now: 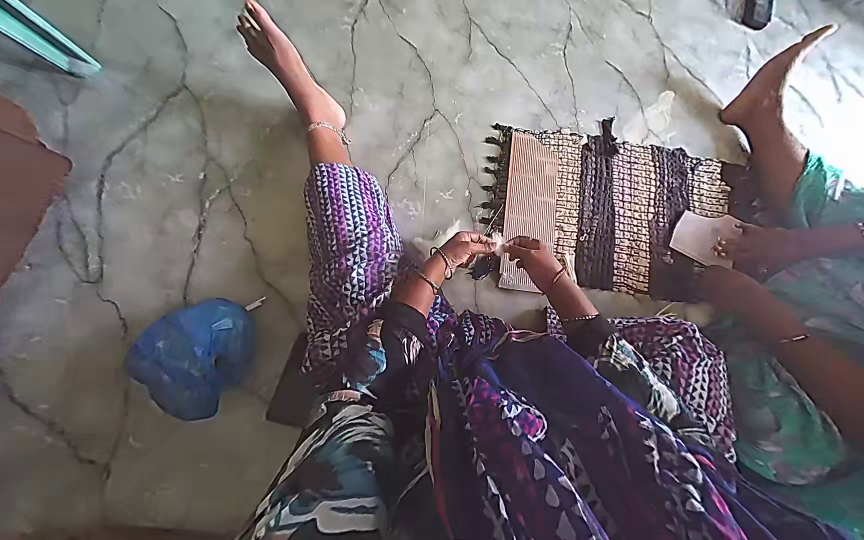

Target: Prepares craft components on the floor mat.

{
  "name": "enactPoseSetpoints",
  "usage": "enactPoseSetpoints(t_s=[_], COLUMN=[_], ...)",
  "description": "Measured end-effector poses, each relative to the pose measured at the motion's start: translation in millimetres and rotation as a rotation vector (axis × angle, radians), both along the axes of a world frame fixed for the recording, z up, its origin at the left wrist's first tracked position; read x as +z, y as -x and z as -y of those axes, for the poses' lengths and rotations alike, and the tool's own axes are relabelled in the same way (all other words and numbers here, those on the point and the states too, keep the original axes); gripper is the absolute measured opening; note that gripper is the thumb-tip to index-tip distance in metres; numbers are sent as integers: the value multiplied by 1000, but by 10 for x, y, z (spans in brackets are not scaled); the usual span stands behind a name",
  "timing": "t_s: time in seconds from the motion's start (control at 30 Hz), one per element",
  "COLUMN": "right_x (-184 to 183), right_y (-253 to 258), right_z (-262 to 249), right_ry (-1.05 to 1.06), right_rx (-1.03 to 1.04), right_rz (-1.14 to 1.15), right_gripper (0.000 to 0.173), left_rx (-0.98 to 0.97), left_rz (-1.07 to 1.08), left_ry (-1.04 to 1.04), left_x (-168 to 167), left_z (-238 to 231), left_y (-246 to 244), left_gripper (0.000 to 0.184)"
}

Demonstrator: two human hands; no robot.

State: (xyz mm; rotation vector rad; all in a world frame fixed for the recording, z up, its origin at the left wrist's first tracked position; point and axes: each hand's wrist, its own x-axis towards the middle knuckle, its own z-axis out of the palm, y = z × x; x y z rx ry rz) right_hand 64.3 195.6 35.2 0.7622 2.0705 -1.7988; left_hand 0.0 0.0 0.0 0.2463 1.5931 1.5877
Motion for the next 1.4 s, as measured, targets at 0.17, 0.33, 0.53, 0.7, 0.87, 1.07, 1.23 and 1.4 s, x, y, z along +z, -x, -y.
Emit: enactPoseSetpoints(t_s=[0.17, 0.33, 0.53, 0.7, 0.87, 1.07, 1.23, 1.4], right_x=[-12, -28, -96, -180, -239, -345, -230, -12], right_y=[-9, 13, 16, 7, 32, 87, 91, 84], right_z=[64, 103, -63, -151, -155, 72, 158, 92], right_ry=[29, -18, 21, 100, 60, -185, -78, -76], right_rx=[-10, -45, -223, -300, -421, -61, -140, 84], right_rz=[-21, -97, -149, -157, -125, 36, -94, -143], right_gripper=[11, 9, 10, 15, 14, 24, 35, 48], left_rx=[107, 121, 187, 219, 242, 281, 269, 252], left_rz=[99, 90, 77, 83, 84, 98, 70, 73], left_ry=[143, 138, 120, 132, 114, 79, 110, 114], left_x=[251, 330, 266, 402, 351, 254, 296, 347], left_z=[-195, -203, -172, -150, -137, -160, -129, -162], left_y=[-17, 2, 79, 75, 88, 96, 70, 73], left_gripper=[9, 9, 11, 12, 12, 10, 9, 12])
